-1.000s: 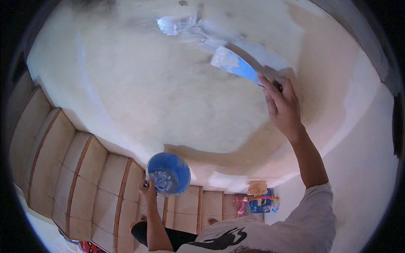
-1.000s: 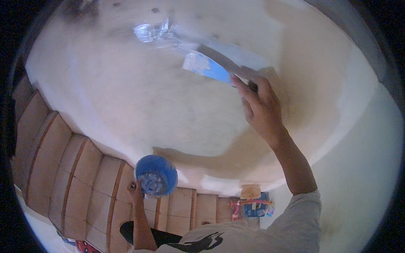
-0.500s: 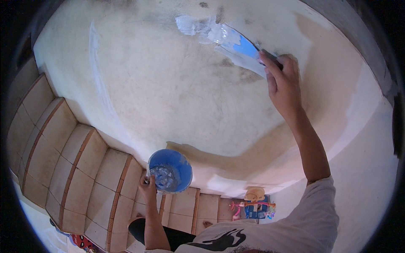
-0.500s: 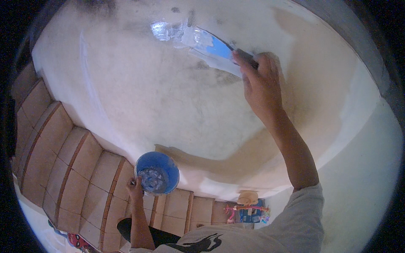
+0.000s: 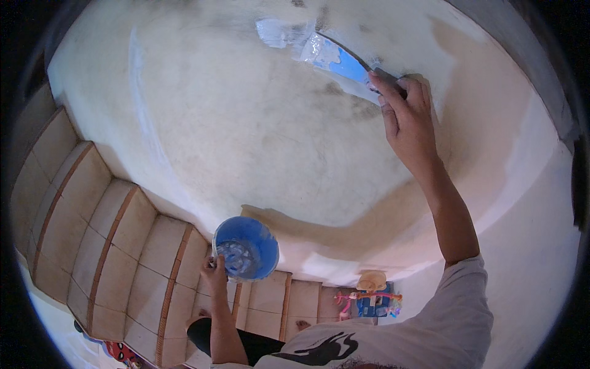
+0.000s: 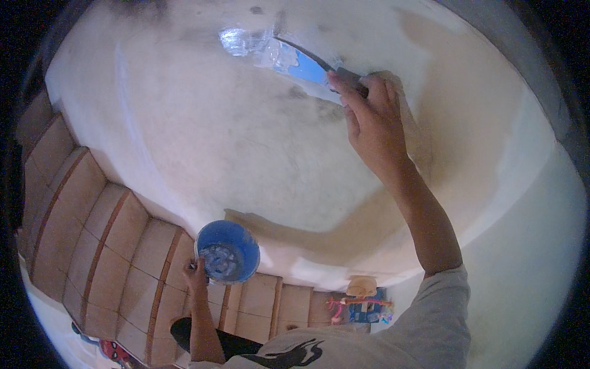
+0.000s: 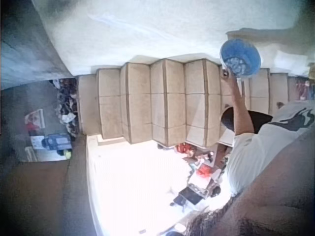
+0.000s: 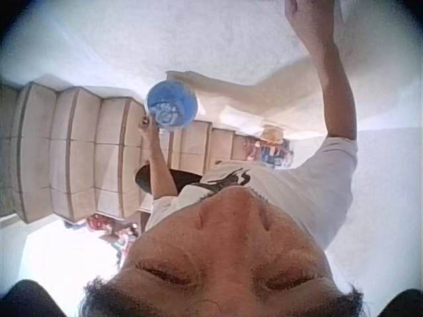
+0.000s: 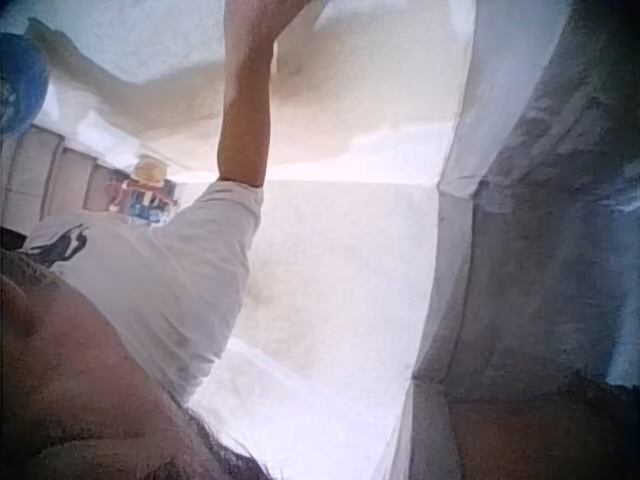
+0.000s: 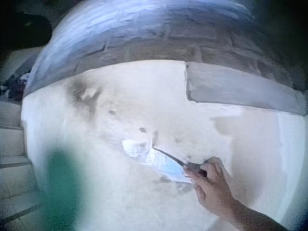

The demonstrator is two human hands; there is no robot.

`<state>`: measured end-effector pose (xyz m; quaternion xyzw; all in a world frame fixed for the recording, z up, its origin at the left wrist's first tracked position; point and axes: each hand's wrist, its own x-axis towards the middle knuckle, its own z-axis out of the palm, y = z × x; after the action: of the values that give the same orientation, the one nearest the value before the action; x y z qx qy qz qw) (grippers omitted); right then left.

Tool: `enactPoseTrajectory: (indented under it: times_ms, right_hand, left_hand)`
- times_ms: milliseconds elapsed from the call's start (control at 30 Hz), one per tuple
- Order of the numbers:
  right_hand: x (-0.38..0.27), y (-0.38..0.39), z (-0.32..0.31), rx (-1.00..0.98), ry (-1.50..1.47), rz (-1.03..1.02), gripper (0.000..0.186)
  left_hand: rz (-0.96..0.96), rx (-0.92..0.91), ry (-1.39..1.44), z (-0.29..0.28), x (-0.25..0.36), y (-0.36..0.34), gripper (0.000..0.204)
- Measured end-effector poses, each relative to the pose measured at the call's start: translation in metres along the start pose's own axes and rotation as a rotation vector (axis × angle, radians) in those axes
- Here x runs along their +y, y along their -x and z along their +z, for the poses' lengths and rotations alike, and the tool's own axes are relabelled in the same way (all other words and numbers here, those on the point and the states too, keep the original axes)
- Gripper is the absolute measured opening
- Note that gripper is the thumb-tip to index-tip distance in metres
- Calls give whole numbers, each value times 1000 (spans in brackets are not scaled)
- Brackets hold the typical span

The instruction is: The person applies spackle to a wall and ceiling using a putty knife. They dip the knife into a bucket of spackle and smooth the compound over darkened areas of the surface.

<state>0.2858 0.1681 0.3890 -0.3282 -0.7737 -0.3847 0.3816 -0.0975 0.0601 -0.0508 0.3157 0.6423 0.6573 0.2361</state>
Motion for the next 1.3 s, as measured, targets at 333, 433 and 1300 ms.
enactPoseTrajectory:
  times_ms: [333,433,1300]
  right_hand:
    - [18,49,-37,9,76,126,52]
    - [19,46,-39,-14,49,131,52]
    - [-60,83,-28,-302,-357,146,48]
  left_hand:
    - [59,41,0,4,-24,-5,27]
    - [-34,4,-5,-1,-17,-4,28]
    - [-60,-13,-2,-7,4,2,34]
